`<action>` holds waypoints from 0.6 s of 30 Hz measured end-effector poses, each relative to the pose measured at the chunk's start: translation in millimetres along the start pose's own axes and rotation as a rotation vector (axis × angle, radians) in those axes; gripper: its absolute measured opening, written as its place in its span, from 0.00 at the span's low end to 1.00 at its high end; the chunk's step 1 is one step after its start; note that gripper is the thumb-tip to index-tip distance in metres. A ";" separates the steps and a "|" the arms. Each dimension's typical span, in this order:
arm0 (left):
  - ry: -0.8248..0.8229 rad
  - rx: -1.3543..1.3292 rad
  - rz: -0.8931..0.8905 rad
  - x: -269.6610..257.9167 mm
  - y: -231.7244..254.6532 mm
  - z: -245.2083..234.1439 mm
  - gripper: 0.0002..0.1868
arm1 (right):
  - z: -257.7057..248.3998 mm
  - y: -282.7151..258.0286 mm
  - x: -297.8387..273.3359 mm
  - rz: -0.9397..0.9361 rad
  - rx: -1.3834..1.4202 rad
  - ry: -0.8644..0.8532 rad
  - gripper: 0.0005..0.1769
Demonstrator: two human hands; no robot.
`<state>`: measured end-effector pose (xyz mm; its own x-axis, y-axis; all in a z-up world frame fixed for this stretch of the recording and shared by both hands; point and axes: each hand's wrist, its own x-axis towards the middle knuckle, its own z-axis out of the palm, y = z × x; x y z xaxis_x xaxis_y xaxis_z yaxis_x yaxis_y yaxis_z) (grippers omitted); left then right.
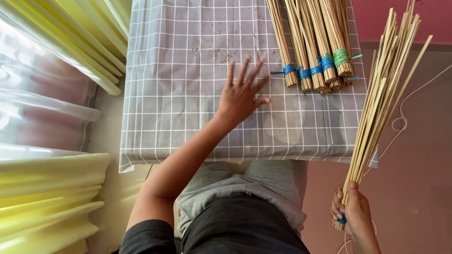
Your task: Tying bundles of thin wooden sticks together using blue plastic string on a checkered table.
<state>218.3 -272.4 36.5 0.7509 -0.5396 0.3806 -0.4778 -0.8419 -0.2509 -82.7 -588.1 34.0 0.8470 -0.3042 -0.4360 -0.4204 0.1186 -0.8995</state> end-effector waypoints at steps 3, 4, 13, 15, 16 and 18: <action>-0.055 -0.104 -0.076 7.5 11.1 -28.7 0.45 | 4.0 -7.0 -0.6 -0.014 -0.003 -0.022 0.34; -0.055 -0.104 -0.073 9.6 26.8 -30.5 0.45 | 4.6 -7.7 0.3 -0.013 0.000 -0.021 0.34; 0.144 -0.322 0.172 38.3 95.0 -13.6 0.33 | 9.2 -6.3 -4.2 -0.036 -0.019 -0.009 0.35; 0.073 -0.283 0.145 34.1 86.1 -11.5 0.33 | 7.4 -2.4 -4.1 -0.030 0.021 -0.014 0.37; 0.072 -0.284 0.147 26.1 73.1 -15.6 0.33 | 7.9 -2.2 -4.2 -0.029 0.022 -0.012 0.37; -0.098 -0.303 0.108 10.7 47.2 -24.5 0.34 | 8.4 -2.8 -4.8 -0.001 0.041 -0.022 0.36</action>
